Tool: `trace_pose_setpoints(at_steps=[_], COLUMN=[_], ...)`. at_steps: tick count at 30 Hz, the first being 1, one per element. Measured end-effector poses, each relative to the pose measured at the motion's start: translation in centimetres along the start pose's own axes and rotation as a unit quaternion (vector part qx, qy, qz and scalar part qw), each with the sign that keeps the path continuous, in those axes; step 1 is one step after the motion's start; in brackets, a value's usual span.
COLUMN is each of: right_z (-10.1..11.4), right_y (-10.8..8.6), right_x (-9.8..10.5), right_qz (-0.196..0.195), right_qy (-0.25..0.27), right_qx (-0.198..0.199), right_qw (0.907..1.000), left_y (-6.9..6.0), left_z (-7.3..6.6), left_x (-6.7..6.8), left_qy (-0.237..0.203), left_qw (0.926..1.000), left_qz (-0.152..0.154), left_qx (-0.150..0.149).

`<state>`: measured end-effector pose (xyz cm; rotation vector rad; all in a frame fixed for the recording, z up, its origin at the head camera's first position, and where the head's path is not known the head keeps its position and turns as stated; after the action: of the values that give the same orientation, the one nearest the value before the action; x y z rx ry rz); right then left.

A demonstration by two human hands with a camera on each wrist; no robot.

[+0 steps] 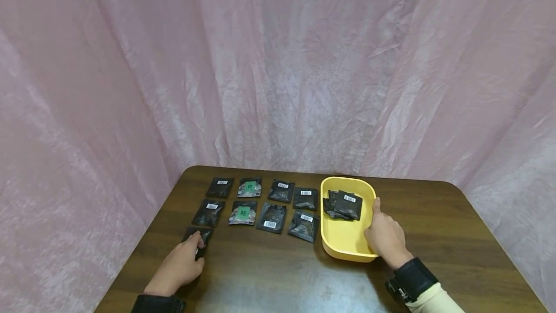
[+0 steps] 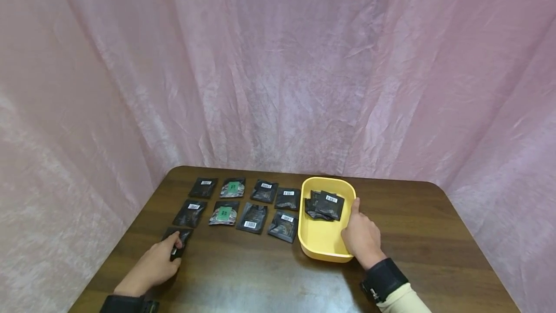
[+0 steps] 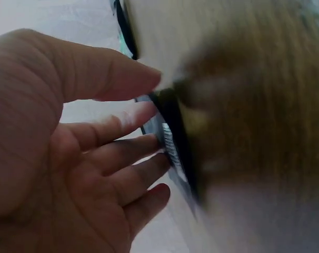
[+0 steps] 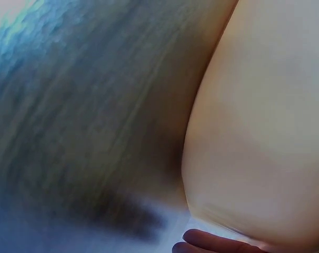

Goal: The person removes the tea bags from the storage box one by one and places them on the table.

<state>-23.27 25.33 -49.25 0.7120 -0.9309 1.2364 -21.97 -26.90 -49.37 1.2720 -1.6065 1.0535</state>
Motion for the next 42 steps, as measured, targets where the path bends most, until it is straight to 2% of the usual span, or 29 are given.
trace_pose_setpoints(at_steps=[5, 16, 23, 27, 31, 35, 42], right_z=[0.2, 0.1, 0.0, 0.1, 0.2, 0.2, 0.1], right_y=[-0.1, 0.0, 0.0, -0.1, -0.1, -0.1, -0.2], right_x=[0.1, 0.0, 0.0, 0.0, 0.2, 0.2, 0.1], right_qz=[-0.004, -0.002, 0.002, 0.006, 0.005, 0.0, 0.0], right_qy=[-0.005, -0.012, -0.016, -0.014, -0.017, -0.022, -0.019], right_qx=[0.006, 0.008, 0.008, 0.007, 0.009, 0.014, 0.015], right_qw=[1.0, 0.9999, 0.9998, 0.9999, 0.9998, 0.9996, 0.9997], left_y=[0.1, 0.0, -0.1, -0.3, -0.2, -0.1, 0.2], left_z=[0.2, 0.2, 0.5, 0.4, -0.4, -1.7, -5.8], left_x=[-0.3, -0.5, -0.7, -0.7, -0.5, -0.1, 1.1], left_qy=[-0.007, -0.003, -0.018, -0.021, -0.024, -0.027, -0.035], left_qw=[0.9999, 0.9992, 0.9993, 0.9986, 0.9967, 0.995, 0.9914], left_qz=[-0.008, -0.039, -0.033, -0.048, -0.074, -0.083, -0.089], left_qx=[0.007, 0.003, 0.007, -0.001, -0.025, -0.048, -0.089])
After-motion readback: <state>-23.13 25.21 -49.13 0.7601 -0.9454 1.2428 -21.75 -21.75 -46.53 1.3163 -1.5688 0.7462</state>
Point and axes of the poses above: each hand's wrist, its own y-axis towards the middle knuckle, its own x-axis out of the back of the hand, z = x × y, the point moved 2 cm from there along y, towards the middle knuckle, and after that the axes turned 6 degrees about y, right-handed, at the moved point
